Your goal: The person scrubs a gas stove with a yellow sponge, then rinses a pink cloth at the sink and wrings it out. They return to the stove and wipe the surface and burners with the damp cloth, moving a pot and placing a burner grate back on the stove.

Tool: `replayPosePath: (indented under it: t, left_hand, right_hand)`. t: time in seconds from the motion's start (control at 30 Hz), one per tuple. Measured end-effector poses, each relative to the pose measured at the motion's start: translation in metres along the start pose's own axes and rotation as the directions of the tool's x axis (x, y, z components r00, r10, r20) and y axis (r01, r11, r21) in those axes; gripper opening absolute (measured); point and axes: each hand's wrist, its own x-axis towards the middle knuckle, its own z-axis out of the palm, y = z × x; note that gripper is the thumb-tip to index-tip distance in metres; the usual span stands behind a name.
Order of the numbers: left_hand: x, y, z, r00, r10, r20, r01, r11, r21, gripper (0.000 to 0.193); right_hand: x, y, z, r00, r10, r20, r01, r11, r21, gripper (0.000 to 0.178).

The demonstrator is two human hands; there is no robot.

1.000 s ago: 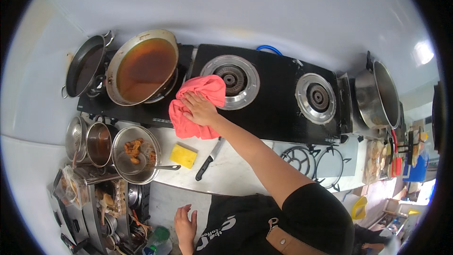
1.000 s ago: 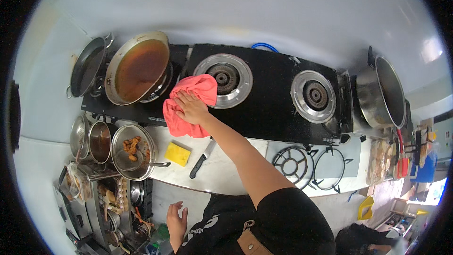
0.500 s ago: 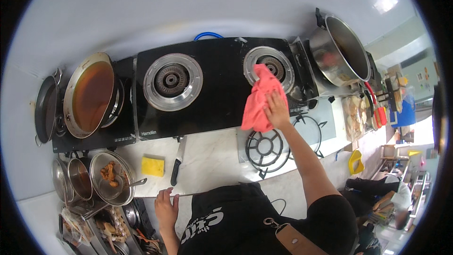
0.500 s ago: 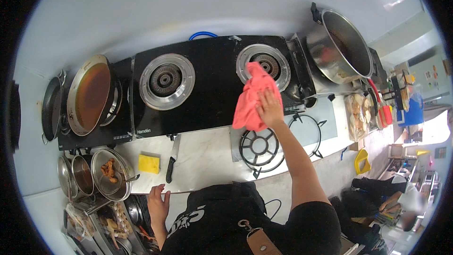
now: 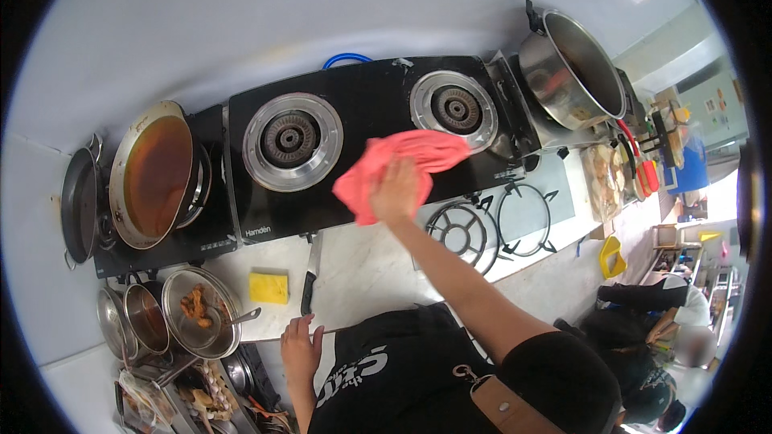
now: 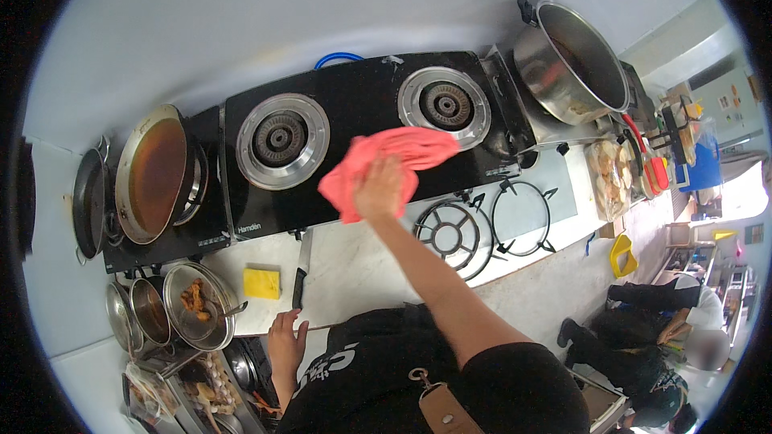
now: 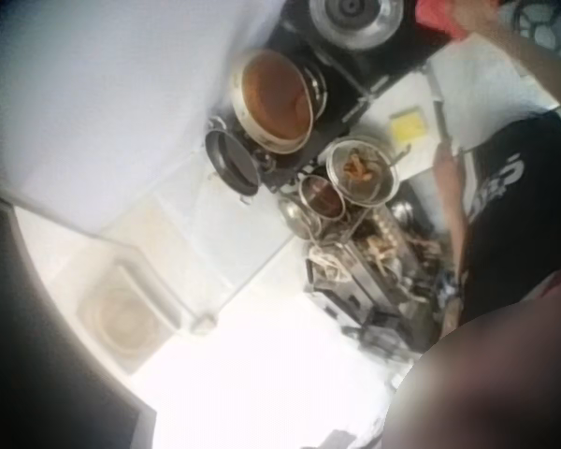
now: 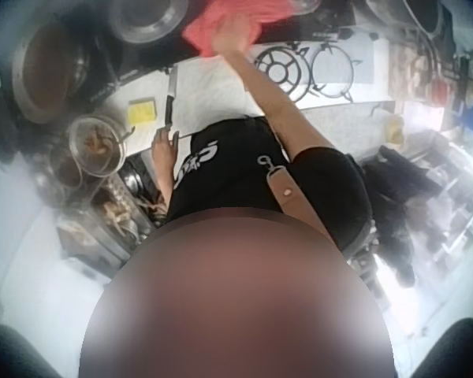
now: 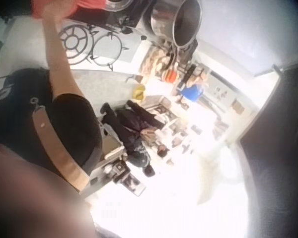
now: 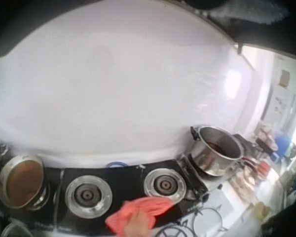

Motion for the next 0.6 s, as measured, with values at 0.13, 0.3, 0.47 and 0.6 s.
replayPosePath:
  t: [0.13, 0.3, 0.47, 0.6]
  left_hand:
    - [0.02, 0.01, -0.003, 0.999, 0.035, 0.006, -0.035, 0.999, 0.032, 0.032]
    - [0.016, 0.013, -0.009, 0.999, -0.039, -0.023, 0.04, 0.999, 0.023, 0.03]
    - [-0.017, 0.004, -0.006, 0.96, -0.272, 0.07, 0.259, 0.954, 0.154, 0.03]
    - [-0.052, 0.008, -0.003, 0.902, -0.43, 0.048, 0.42, 0.897, 0.137, 0.03]
  right_hand:
    - [-0.011, -0.076, -0.001, 0.957, -0.262, 0.126, 0.246, 0.961, 0.125, 0.069]
    - [0.024, -0.052, -0.002, 0.901, -0.411, 0.137, 0.368, 0.893, 0.26, 0.069]
    - [0.148, -0.01, 0.033, 0.973, -0.23, 0.018, 0.229, 0.972, 0.058, 0.062]
    - [0.248, 0.011, 0.057, 0.982, -0.018, -0.19, 0.009, 0.999, -0.045, 0.063]
